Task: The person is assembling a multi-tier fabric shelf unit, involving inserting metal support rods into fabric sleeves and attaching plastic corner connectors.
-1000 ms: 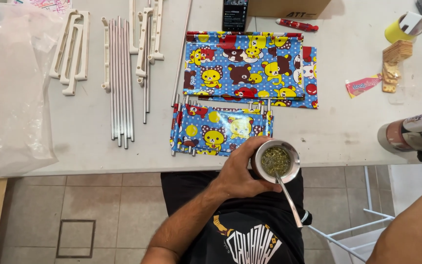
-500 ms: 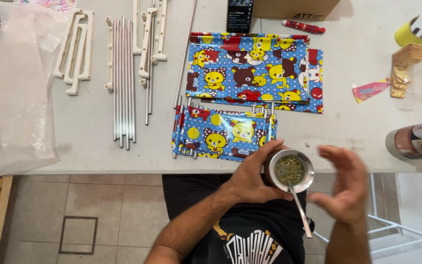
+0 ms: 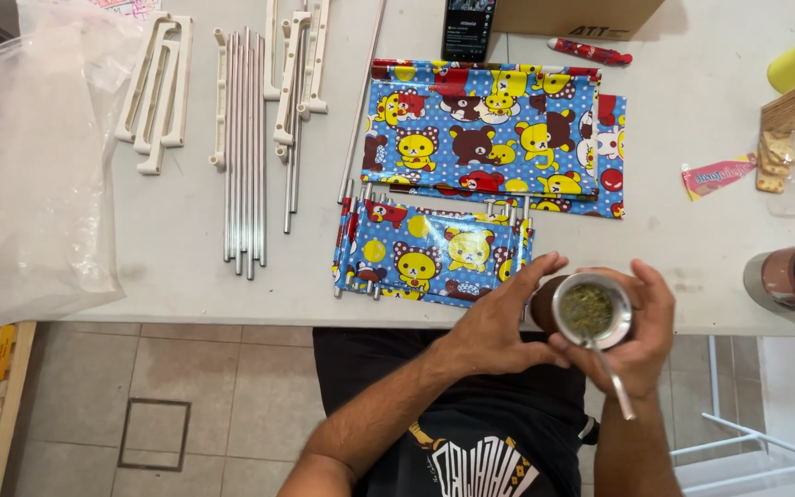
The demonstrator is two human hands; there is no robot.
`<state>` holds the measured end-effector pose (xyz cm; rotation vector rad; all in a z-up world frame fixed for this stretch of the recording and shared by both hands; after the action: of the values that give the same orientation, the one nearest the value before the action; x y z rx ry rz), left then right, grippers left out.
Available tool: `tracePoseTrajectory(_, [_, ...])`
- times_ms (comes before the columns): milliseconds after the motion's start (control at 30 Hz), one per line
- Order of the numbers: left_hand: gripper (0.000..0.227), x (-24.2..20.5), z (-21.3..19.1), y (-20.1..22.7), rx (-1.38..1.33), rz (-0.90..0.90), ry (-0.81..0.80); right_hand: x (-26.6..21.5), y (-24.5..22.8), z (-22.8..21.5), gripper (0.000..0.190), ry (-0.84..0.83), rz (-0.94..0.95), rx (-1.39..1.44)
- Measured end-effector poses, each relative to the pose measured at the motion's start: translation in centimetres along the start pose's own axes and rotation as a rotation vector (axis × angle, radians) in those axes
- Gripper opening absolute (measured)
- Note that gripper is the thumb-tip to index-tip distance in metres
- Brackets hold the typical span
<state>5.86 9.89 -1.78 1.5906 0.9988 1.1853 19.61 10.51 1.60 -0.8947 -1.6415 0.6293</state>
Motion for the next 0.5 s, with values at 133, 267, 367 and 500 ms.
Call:
tracePoseTrajectory(133, [0.100, -0.7, -1.1, -0.9, 0.132, -0.070, -0.023, 0.2, 4.8, -4.8, 0.107, 0.165, 0.103, -0.085])
tracePoseTrajectory(267, [0.080, -2.5, -2.8, -2.5, 0.203, -0.092, 0.028, 1.6, 7.9, -9.3, 0.095, 0.330, 0.071, -0.220])
tracePoseTrajectory(367, [0.065, -3.4, -4.3, -1.7, 0.146, -0.006, 0.121, 2.4, 10.3, -11.9, 0.090, 0.402, 0.025, -0.283])
tracePoseTrajectory(500, [0.057, -4.5, -4.6, -1.9, 0.162, 0.018, 0.128, 2.8, 13.1, -14.2, 0.089, 0.423, -0.099, -0.381])
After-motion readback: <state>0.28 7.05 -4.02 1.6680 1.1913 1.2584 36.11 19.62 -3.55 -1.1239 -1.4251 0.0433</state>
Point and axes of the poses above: each hand's wrist, its own x-axis towards the middle knuckle, its own z-axis out of the palm, y = z × x, the point moved 10 cm from there along x, towards the middle knuckle, and after that the axes turned 8 degrees about y, right-handed, at the moved point
